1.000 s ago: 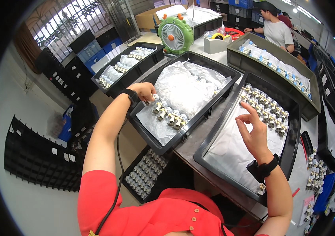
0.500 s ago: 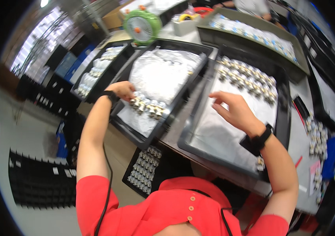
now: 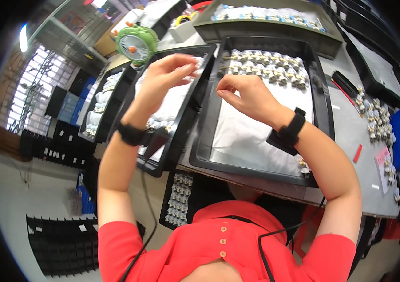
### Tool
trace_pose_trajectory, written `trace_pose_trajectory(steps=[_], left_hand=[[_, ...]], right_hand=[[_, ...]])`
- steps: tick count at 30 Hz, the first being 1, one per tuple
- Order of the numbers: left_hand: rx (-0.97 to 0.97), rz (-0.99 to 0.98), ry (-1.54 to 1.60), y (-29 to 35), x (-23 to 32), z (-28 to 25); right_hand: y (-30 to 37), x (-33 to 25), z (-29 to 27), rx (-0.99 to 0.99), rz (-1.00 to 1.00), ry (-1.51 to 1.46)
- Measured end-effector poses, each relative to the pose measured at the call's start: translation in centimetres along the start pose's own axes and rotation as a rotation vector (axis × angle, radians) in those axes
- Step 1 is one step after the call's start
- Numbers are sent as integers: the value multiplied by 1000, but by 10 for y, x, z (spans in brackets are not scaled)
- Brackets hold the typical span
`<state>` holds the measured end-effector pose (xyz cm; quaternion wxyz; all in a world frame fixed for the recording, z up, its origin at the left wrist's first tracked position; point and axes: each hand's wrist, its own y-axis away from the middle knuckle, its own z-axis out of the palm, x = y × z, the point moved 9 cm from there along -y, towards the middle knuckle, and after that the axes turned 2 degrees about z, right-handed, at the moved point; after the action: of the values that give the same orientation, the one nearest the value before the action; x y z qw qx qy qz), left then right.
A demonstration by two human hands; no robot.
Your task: The person repeatedly picks up small cylindrical components from a tray, holds them with both hands to inspect or adjust them, and places them back into the tray. The task involves handling multiple identical items one by one in a repetitive cycle.
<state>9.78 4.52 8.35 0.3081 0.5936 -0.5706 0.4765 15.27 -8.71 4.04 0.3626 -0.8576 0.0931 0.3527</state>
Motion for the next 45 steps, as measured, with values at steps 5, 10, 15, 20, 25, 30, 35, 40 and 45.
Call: trace_pose_trajectory(steps=[5,10,15,20,25,30,35,40,45], left_hand=[[344,91,564,-40,-3,-4],[525,-42,916,-63,-42,0],[534,6,798,-60,-38,4],[555,86,735,-57,-28,2],[617,233,491,-54,-3,-2],[675,602,-268,-36,48,10],[538,263,549,-48,3,3],[474,-110,1053,-52,-50,28],[513,-62,952,-47,-42,22]], right_hand=[[12,-59,-4,95,-225,-133],[21,-77,11,123,-345,8],[22,-69,18,25,-264,-156],[21,-35,38,-102,209,-578],[20,-33,36,-100,286,-812],[19,-26,31,-77,311,-779],[14,-32,23,-71,292,-710],[11,-21,9,-6,374,-697],[14,-34,17,-64,288,-632]])
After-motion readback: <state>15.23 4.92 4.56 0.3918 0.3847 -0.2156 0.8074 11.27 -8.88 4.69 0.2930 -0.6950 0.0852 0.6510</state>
